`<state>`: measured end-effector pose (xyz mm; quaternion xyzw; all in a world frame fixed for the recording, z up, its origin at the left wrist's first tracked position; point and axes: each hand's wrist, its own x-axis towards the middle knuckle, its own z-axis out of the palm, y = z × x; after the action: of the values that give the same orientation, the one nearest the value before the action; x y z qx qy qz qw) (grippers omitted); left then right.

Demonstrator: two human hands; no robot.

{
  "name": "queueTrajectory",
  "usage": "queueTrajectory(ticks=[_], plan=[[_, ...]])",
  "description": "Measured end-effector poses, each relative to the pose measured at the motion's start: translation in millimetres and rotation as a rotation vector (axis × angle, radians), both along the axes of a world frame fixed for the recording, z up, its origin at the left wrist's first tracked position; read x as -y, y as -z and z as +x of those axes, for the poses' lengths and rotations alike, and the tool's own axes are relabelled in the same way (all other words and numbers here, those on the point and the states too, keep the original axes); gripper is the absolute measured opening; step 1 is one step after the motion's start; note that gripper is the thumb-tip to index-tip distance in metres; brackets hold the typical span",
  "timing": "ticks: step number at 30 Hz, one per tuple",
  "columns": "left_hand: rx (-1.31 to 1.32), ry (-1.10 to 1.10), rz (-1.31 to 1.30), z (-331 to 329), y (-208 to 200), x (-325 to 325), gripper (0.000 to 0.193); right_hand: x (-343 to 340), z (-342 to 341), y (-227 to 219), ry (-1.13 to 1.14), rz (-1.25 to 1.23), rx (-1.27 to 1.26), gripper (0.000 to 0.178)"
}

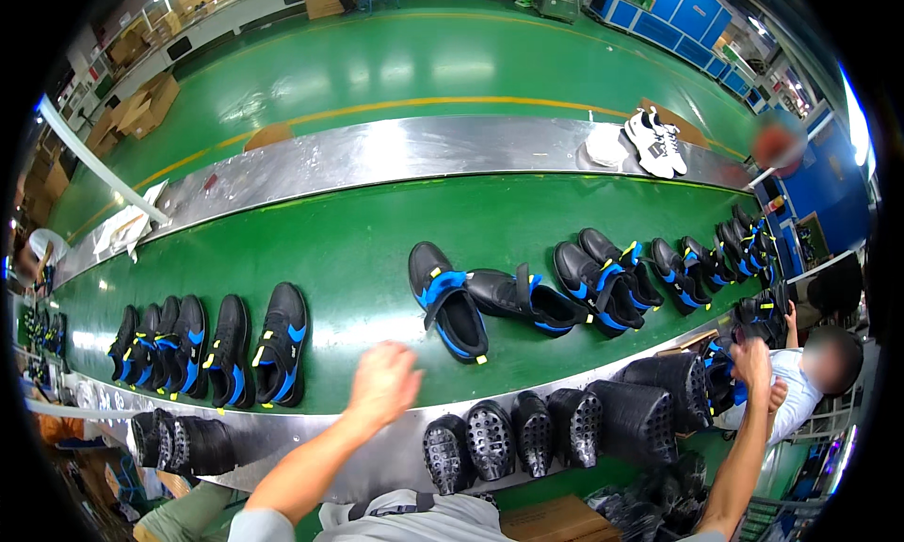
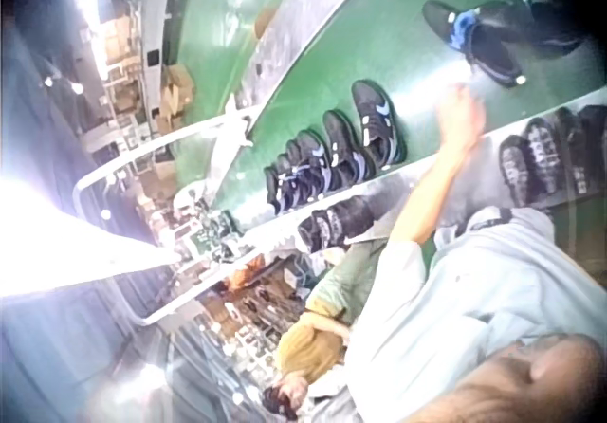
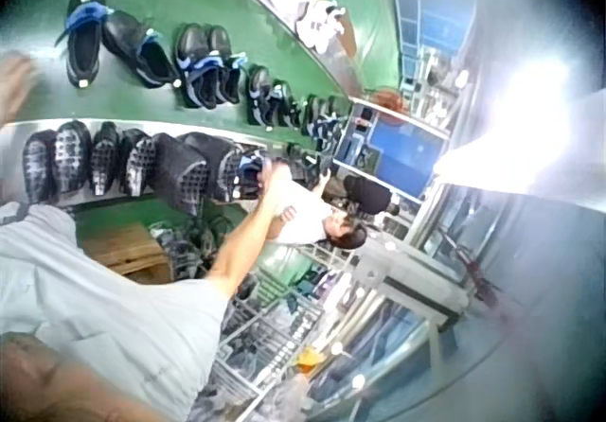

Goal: The person inserts black shoe soles into black and blue sneakers on a green conveyor belt. They then pull and adjust the blue laces on each shoe to secure the soles in place. The process is repeated for multiple pairs of shoes along the line.

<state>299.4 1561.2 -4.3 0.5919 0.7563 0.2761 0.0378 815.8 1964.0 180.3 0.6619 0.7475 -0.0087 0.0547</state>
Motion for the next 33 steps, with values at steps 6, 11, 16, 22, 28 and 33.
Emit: queueTrajectory(ticks=[6,11,16,22,28,33], plan=[[0.122,-0.031,-0.509,59.7,34.8,-115.7,0.058,72.5,-250.8,-7.8,-0.645,-0.318,0.097,0.041],[0.096,-0.039,-0.519,43.8,64.9,-99.0,0.053,93.9,-331.9,136.9,-0.756,-0.374,0.299,0.049],[-0.024,-0.016,-0.434,-5.0,48.4,-2.6,0.051,104.5,-337.2,251.5,-0.644,-0.199,0.074,0.024],[-0.046,0.007,-0.368,-24.1,54.5,54.2,0.045,198.6,-427.9,252.1,-0.693,-0.352,-0.315,0.028],[0.011,0.046,-0.185,-17.2,66.5,22.9,0.038,265.9,-436.5,200.0,-0.811,-0.207,-0.818,0.034],[0.097,0.001,-0.031,-25.4,37.7,69.5,0.041,220.9,-280.1,20.3,-0.310,0.035,-1.000,0.024]])
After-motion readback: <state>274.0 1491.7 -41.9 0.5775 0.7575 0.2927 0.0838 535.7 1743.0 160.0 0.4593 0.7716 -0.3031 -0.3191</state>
